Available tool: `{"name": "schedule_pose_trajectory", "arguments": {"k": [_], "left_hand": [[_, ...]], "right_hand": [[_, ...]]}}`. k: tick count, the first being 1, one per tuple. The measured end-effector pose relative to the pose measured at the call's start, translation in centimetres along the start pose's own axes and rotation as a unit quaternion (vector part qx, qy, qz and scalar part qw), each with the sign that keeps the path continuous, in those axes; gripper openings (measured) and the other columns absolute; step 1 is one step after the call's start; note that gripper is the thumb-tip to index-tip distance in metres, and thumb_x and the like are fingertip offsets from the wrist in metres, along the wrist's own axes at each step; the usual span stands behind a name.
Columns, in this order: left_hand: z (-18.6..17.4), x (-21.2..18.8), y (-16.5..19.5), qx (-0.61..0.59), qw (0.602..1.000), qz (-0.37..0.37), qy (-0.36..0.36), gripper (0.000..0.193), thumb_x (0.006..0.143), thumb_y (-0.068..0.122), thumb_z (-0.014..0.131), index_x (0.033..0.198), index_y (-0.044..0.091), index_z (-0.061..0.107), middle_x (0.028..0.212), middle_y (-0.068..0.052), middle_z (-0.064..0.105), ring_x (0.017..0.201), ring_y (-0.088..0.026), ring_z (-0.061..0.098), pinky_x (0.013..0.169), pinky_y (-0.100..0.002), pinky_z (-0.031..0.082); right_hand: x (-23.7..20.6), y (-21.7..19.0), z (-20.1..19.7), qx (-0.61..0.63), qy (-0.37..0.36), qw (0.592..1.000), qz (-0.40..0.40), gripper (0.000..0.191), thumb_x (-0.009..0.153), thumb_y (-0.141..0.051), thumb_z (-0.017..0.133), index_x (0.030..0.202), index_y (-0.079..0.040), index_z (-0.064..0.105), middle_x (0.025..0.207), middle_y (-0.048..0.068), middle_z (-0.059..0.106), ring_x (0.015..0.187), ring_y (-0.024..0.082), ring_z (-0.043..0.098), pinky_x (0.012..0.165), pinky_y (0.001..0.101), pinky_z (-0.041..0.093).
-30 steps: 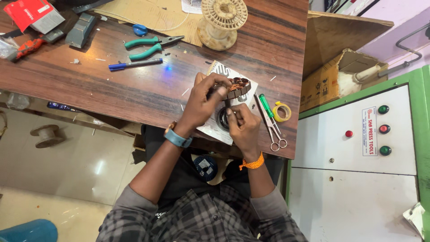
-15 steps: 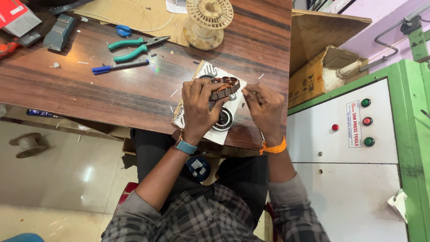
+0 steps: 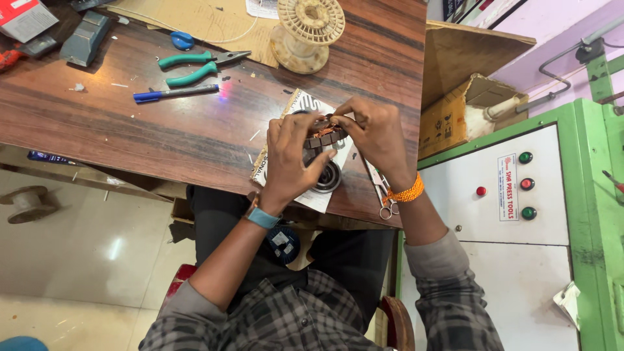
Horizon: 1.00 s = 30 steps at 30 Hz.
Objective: The person sits at a workbench and winds copper wire around the slots of a motor armature, pressing and feeding the wire by hand while turning the armature to work around its circumference. They occasionally reposition the armature on a bearing-like base and continue winding the coils.
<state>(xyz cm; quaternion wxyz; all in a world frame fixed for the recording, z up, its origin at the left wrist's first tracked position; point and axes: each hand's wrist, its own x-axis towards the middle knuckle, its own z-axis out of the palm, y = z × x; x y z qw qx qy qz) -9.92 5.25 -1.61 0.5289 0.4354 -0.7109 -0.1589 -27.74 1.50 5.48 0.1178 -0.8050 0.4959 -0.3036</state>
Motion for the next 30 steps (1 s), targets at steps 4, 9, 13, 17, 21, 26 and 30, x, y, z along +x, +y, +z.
{"name": "schedule_pose_trajectory", "arguments": {"k": [4,9,13,17,21,26,30], "left_hand": [[-0.6,1.2,-1.7,-0.31,0.934,-0.157,-0.08,0.099,0.094,0.038,0.071,0.163,0.005,0.008,0.124,-0.011,0.072,0.115,-0.023,0.064,0.108,-0.037,0.045],[-0.4,3.6,-3.8,-0.489,0.807,-0.293,-0.152,0.098,0.098,0.038,0.066,0.167,0.006,0.003,0.134,-0.015,0.065,0.127,-0.022,0.064,0.11,-0.036,0.047],[0.0,4.0,-3.4,-0.472,0.823,-0.274,-0.156,0.089,0.095,0.022,0.067,0.161,0.011,0.009,0.115,-0.015,0.069,0.113,-0.019,0.065,0.101,-0.033,0.049],[-0.1,3.4,-2.9,-0.438,0.861,-0.212,-0.15,0.07,0.096,0.016,0.067,0.154,0.011,0.028,0.104,-0.005,0.065,0.102,-0.013,0.062,0.091,-0.029,0.051],[-0.7,2.7,-3.3,-0.434,0.861,-0.192,-0.183,0.039,0.102,0.017,0.065,0.137,0.006,0.053,0.109,-0.002,0.064,0.104,-0.011,0.061,0.092,-0.028,0.052],[-1.5,2.2,-2.7,-0.428,0.872,-0.16,-0.173,0.023,0.102,0.015,0.064,0.123,0.007,0.056,0.11,0.0,0.06,0.106,-0.01,0.058,0.095,-0.028,0.05],[-1.9,2.2,-2.3,-0.45,0.859,-0.175,-0.168,0.022,0.103,0.013,0.064,0.121,0.009,0.053,0.11,-0.001,0.059,0.108,-0.01,0.058,0.1,-0.027,0.049]], "right_hand": [[1.2,0.6,0.1,0.005,-0.016,1.0,-0.005,0.024,0.085,-0.011,0.084,0.105,-0.006,0.073,0.058,0.006,0.044,0.05,0.015,0.039,0.048,0.0365,0.032],[1.7,0.7,0.9,0.019,0.019,0.999,-0.038,0.021,0.084,-0.007,0.083,0.1,-0.006,0.07,0.07,0.006,0.052,0.058,0.012,0.046,0.053,0.0331,0.039],[1.6,0.1,0.9,0.029,0.033,0.999,-0.006,0.017,0.086,-0.005,0.082,0.098,-0.004,0.07,0.064,0.005,0.052,0.055,0.011,0.045,0.051,0.0319,0.037],[-0.5,-0.9,0.5,0.091,0.06,0.994,-0.023,0.02,0.089,-0.006,0.081,0.106,-0.003,0.071,0.062,0.004,0.042,0.055,0.007,0.041,0.053,0.0267,0.039],[-4.5,-2.2,1.3,0.129,0.089,0.986,0.056,0.015,0.093,-0.007,0.08,0.105,-0.002,0.072,0.062,-0.002,0.042,0.056,0.007,0.033,0.05,0.0284,0.029],[-7.3,-3.9,3.2,0.176,0.135,0.966,0.134,0.023,0.1,-0.017,0.074,0.113,-0.001,0.065,0.06,-0.004,0.032,0.055,0.006,0.028,0.05,0.0287,0.022],[-8.3,-4.2,4.5,0.205,0.172,0.953,0.139,0.021,0.103,-0.021,0.072,0.105,-0.001,0.065,0.062,-0.005,0.039,0.056,0.004,0.032,0.051,0.0265,0.024]]}}
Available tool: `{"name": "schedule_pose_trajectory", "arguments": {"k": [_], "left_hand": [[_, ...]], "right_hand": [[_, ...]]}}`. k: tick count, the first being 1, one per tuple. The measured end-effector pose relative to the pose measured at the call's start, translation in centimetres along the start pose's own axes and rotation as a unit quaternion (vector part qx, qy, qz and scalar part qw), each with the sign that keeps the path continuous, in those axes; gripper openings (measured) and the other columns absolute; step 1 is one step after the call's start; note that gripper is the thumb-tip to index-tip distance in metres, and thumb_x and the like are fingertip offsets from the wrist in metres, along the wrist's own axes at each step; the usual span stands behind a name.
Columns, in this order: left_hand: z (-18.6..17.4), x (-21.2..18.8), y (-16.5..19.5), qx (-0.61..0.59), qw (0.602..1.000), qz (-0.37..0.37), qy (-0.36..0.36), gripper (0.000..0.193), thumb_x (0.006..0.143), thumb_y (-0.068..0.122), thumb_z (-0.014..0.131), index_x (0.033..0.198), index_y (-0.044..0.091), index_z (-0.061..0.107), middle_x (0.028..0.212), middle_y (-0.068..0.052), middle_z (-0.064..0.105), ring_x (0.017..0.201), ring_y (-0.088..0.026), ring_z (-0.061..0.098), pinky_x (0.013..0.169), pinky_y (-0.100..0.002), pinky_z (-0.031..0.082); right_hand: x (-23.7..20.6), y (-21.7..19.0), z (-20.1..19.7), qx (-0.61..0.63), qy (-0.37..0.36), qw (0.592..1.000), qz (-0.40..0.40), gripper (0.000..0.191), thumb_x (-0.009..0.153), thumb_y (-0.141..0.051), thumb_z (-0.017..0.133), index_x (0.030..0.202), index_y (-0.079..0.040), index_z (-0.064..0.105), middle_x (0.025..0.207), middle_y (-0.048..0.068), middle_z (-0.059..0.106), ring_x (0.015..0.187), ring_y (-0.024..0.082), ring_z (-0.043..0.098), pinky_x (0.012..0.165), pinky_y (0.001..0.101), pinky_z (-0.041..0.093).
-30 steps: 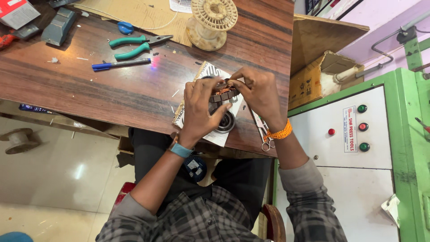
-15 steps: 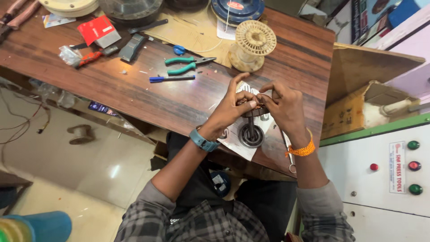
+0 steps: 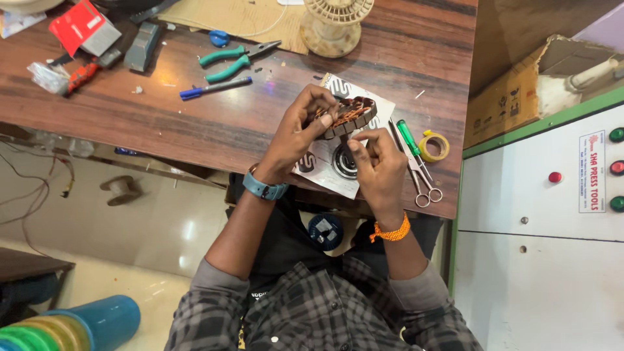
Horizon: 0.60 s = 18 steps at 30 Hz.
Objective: The person sits at a workbench and winds copper wire around the slots of a motor armature, pressing and feeding the wire by hand while turning the armature to work around its circumference. They occasionally reposition the armature on a bearing-like base and continue winding the coils.
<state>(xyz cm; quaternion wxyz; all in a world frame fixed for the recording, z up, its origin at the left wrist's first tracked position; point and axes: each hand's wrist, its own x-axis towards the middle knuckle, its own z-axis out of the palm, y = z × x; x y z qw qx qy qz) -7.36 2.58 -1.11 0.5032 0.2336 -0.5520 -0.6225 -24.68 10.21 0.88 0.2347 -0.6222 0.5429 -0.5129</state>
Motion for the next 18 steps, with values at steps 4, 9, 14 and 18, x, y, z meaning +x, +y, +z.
{"name": "schedule_pose_trajectory", "arguments": {"k": [4,9,14,18], "left_hand": [[0.0,-0.1,-0.2,-0.005,1.0,-0.006,0.005,0.023,0.101,0.012,0.066,0.119,0.009,0.052,0.109,-0.001,0.06,0.107,-0.009,0.057,0.098,-0.027,0.047],[0.1,0.2,-0.4,-0.005,1.0,-0.004,0.009,0.023,0.099,0.012,0.067,0.117,0.009,0.052,0.107,0.0,0.062,0.104,-0.009,0.057,0.095,-0.026,0.047],[-0.2,0.3,-0.1,-0.008,1.0,-0.001,-0.02,0.02,0.101,0.012,0.066,0.115,0.01,0.051,0.109,-0.001,0.06,0.105,-0.009,0.056,0.098,-0.028,0.048],[-0.4,0.4,-0.3,0.012,0.999,0.005,-0.04,0.015,0.102,0.011,0.063,0.114,0.01,0.053,0.11,-0.001,0.058,0.106,-0.01,0.057,0.1,-0.03,0.049]], "right_hand": [[-0.9,1.0,0.9,0.032,0.001,0.999,-0.021,0.018,0.101,-0.017,0.072,0.103,-0.001,0.066,0.061,-0.005,0.045,0.054,0.003,0.034,0.049,0.0253,0.025],[-1.6,1.5,1.5,0.035,0.001,0.999,-0.036,0.012,0.099,-0.011,0.073,0.1,0.0,0.069,0.062,-0.004,0.051,0.055,0.003,0.039,0.049,0.0249,0.028],[-1.6,1.9,1.8,0.027,0.005,0.999,-0.027,0.008,0.097,-0.005,0.074,0.096,0.001,0.069,0.06,-0.003,0.052,0.053,0.004,0.039,0.048,0.0252,0.027],[-1.6,2.5,1.9,0.029,-0.013,0.999,-0.026,0.003,0.095,0.001,0.071,0.094,0.001,0.069,0.063,-0.001,0.056,0.053,0.004,0.044,0.048,0.0253,0.03]]}}
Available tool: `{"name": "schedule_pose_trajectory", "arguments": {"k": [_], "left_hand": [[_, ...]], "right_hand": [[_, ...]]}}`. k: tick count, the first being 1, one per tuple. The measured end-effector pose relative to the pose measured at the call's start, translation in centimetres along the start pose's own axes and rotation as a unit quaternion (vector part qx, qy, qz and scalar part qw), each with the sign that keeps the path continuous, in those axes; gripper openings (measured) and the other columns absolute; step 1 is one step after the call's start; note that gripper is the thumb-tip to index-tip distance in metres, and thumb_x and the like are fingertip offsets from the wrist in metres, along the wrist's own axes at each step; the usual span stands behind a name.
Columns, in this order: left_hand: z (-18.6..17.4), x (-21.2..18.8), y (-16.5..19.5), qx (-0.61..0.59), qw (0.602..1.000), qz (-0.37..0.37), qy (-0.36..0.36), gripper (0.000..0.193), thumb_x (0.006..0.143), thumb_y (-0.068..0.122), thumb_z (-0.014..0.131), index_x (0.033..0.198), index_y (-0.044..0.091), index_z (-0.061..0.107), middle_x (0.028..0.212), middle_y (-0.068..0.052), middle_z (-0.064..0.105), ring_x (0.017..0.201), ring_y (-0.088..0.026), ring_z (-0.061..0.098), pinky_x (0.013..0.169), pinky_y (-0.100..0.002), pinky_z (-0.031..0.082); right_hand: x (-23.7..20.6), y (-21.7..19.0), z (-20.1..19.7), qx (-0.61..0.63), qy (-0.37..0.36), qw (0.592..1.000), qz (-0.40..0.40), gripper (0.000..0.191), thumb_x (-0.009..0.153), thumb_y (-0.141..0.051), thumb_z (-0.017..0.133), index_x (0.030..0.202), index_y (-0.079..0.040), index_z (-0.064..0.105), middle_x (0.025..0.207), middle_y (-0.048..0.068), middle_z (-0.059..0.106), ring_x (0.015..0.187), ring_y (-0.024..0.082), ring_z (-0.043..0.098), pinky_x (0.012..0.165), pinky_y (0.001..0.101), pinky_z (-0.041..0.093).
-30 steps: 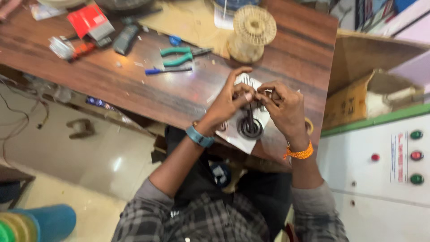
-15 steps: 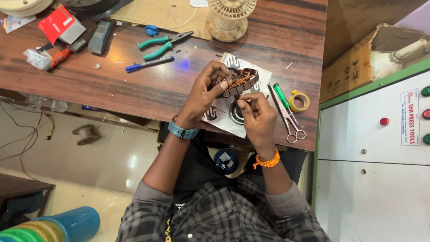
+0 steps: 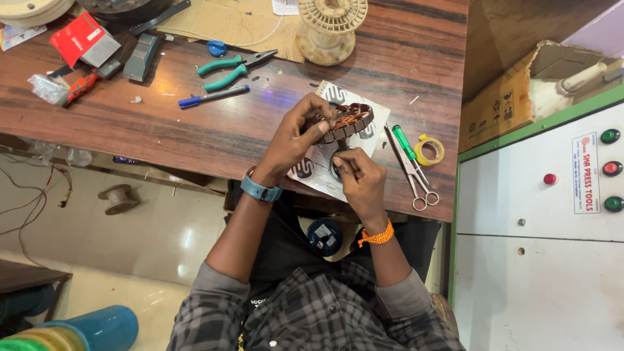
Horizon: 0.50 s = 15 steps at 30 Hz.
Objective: The person sits at a workbench and winds copper wire around the slots of a motor armature, pressing and feeding the wire by hand while turning the armature to work around its circumference. They occasionally reposition the armature on a bearing-like base and continue winding the coils.
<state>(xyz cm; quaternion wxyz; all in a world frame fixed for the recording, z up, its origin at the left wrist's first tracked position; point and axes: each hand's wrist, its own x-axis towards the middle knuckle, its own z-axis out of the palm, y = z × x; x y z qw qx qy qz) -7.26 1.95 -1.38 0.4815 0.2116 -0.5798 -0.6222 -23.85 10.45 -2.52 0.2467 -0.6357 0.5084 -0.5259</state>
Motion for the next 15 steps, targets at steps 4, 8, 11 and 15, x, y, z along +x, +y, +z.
{"name": "schedule_pose_trajectory", "arguments": {"k": [4,8,11,15], "left_hand": [[0.2,0.1,-0.3,0.06,0.998,0.011,0.028,0.014,0.103,0.018,0.063,0.113,0.01,0.056,0.111,-0.001,0.062,0.107,-0.01,0.059,0.099,-0.029,0.05],[1.9,-0.5,0.1,0.201,0.973,0.066,0.087,0.034,0.092,0.028,0.073,0.118,0.011,0.058,0.109,-0.003,0.059,0.104,-0.014,0.06,0.094,-0.03,0.052],[3.3,-0.6,0.9,0.352,0.917,0.154,0.106,0.053,0.082,0.03,0.082,0.125,0.01,0.058,0.116,-0.007,0.061,0.103,-0.02,0.056,0.093,-0.035,0.045],[4.6,-0.5,1.2,0.451,0.867,0.162,0.137,0.051,0.082,0.023,0.086,0.127,0.013,0.066,0.112,-0.003,0.066,0.099,-0.025,0.052,0.09,-0.038,0.04]], "right_hand": [[-0.1,0.4,-0.1,-0.021,0.005,1.0,-0.013,0.004,0.094,0.003,0.07,0.094,0.001,0.068,0.067,0.002,0.059,0.055,0.007,0.047,0.05,0.0266,0.035],[-0.1,0.5,-0.3,-0.026,0.025,0.999,-0.016,0.005,0.095,0.004,0.068,0.096,-0.001,0.07,0.071,0.004,0.065,0.057,0.007,0.053,0.051,0.0265,0.039],[0.0,0.6,-0.8,-0.051,0.033,0.998,0.018,0.003,0.094,0.003,0.07,0.096,0.001,0.07,0.069,0.004,0.065,0.054,0.007,0.053,0.051,0.0268,0.038],[0.8,0.7,-2.8,-0.077,0.058,0.994,0.049,0.005,0.092,0.002,0.074,0.097,0.001,0.075,0.072,0.006,0.069,0.056,0.009,0.052,0.049,0.0286,0.037]]}}
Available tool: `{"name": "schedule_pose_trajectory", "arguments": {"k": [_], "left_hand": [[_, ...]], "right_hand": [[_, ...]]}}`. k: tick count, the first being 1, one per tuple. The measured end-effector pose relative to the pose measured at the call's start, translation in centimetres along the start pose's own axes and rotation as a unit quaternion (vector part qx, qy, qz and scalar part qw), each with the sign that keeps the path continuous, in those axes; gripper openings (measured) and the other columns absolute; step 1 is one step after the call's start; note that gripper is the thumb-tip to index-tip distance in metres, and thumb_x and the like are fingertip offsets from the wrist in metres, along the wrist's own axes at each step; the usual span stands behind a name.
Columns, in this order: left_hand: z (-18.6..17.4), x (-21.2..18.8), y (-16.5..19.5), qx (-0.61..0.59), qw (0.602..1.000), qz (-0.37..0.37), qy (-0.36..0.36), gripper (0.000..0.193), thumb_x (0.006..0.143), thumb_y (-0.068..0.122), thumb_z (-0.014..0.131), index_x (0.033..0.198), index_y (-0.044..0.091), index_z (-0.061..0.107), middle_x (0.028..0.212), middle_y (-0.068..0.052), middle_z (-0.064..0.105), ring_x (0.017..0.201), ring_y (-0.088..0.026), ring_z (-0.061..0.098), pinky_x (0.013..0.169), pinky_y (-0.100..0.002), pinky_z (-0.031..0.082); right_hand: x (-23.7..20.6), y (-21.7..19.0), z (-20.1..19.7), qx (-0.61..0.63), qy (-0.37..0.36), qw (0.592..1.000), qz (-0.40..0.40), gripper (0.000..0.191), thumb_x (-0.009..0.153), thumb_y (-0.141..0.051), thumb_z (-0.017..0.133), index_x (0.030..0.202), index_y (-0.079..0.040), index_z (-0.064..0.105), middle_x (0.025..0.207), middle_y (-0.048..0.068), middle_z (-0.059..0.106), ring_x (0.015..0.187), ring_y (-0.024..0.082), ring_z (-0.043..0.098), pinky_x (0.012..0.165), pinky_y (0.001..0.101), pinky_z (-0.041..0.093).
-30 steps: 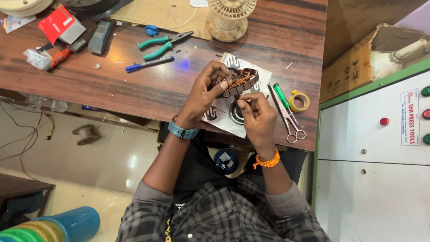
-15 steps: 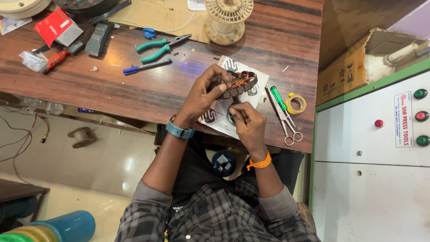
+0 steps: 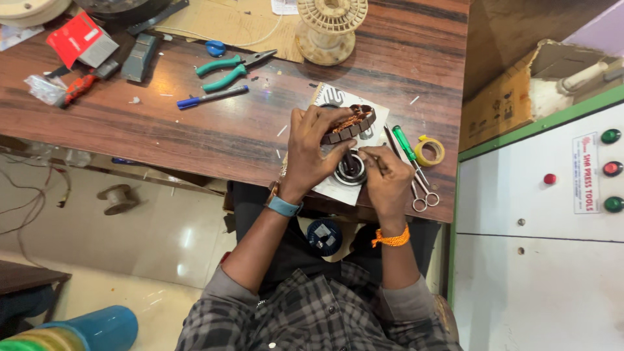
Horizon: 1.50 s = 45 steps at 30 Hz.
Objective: The person sits at a workbench and winds copper wire around the slots of a motor armature, pressing and feeding the wire by hand while turning the armature to work around its circumference. They occasionally reposition the armature on a bearing-like base and continue winding the coils.
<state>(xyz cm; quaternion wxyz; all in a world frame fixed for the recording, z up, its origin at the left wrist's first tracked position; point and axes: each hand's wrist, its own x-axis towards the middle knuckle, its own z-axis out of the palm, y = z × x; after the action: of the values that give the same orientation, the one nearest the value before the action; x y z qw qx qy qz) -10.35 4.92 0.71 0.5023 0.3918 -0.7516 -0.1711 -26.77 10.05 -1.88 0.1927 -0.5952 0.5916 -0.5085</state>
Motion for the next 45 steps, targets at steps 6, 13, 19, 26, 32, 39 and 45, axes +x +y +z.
{"name": "schedule_pose_trajectory", "arguments": {"k": [6,13,19,26,32,39,45], "left_hand": [[1.2,-0.5,-0.1,0.031,0.999,-0.016,0.038,0.04,0.08,0.016,0.086,0.117,0.012,0.071,0.106,-0.005,0.059,0.099,-0.027,0.046,0.089,-0.039,0.04],[1.1,-0.6,-0.4,0.026,0.998,-0.008,0.053,0.042,0.08,0.016,0.086,0.119,0.012,0.07,0.106,-0.006,0.058,0.098,-0.027,0.045,0.089,-0.039,0.04],[0.5,-0.4,-0.1,0.023,0.998,-0.022,0.052,0.04,0.08,0.013,0.085,0.118,0.013,0.071,0.106,-0.005,0.058,0.097,-0.027,0.044,0.088,-0.039,0.04],[-0.5,0.1,-0.6,-0.011,0.998,-0.053,0.02,0.053,0.082,0.025,0.085,0.128,0.013,0.063,0.112,-0.006,0.063,0.1,-0.027,0.049,0.093,-0.041,0.041],[-2.2,1.5,-3.1,-0.371,0.898,-0.227,-0.068,0.108,0.09,0.056,0.073,0.165,0.011,0.009,0.129,-0.006,0.066,0.126,-0.025,0.055,0.113,-0.046,0.039],[-2.0,2.1,-3.2,-0.494,0.839,-0.212,-0.083,0.091,0.096,0.022,0.071,0.162,0.01,0.009,0.11,-0.008,0.067,0.109,-0.017,0.064,0.1,-0.036,0.052],[-1.9,1.0,-2.9,-0.381,0.904,-0.184,-0.061,0.052,0.1,0.012,0.066,0.147,0.008,0.044,0.102,-0.003,0.064,0.099,-0.01,0.063,0.093,-0.027,0.055]], "right_hand": [[2.1,-0.4,-3.0,-0.059,-0.02,0.988,-0.141,0.005,0.095,0.0,0.074,0.1,0.001,0.073,0.087,0.01,0.074,0.068,0.014,0.066,0.061,0.0279,0.049],[5.9,-2.4,-3.5,-0.131,-0.041,0.962,-0.236,0.007,0.096,-0.006,0.078,0.098,-0.001,0.073,0.09,0.01,0.075,0.07,0.02,0.07,0.061,0.0307,0.051],[7.9,-4.4,-3.2,-0.148,-0.087,0.939,-0.299,0.008,0.096,-0.006,0.078,0.099,-0.001,0.072,0.094,0.01,0.075,0.08,0.023,0.074,0.068,0.0311,0.056],[9.9,-6.3,-2.1,-0.198,-0.141,0.922,-0.301,0.01,0.094,-0.011,0.081,0.095,-0.004,0.074,0.083,0.007,0.073,0.068,0.021,0.071,0.059,0.0333,0.051],[12.5,-7.0,-0.9,-0.196,-0.171,0.897,-0.359,0.015,0.095,-0.015,0.08,0.094,-0.005,0.069,0.087,0.006,0.074,0.07,0.021,0.071,0.059,0.0317,0.051],[10.6,-7.3,-0.4,-0.161,-0.114,0.924,-0.328,0.016,0.093,-0.014,0.082,0.097,-0.006,0.069,0.088,0.008,0.07,0.073,0.023,0.067,0.062,0.0344,0.05],[5.5,-6.5,-0.1,-0.095,-0.085,0.966,-0.226,0.015,0.093,-0.009,0.081,0.096,-0.002,0.069,0.074,0.007,0.06,0.059,0.016,0.053,0.054,0.0315,0.041]]}}
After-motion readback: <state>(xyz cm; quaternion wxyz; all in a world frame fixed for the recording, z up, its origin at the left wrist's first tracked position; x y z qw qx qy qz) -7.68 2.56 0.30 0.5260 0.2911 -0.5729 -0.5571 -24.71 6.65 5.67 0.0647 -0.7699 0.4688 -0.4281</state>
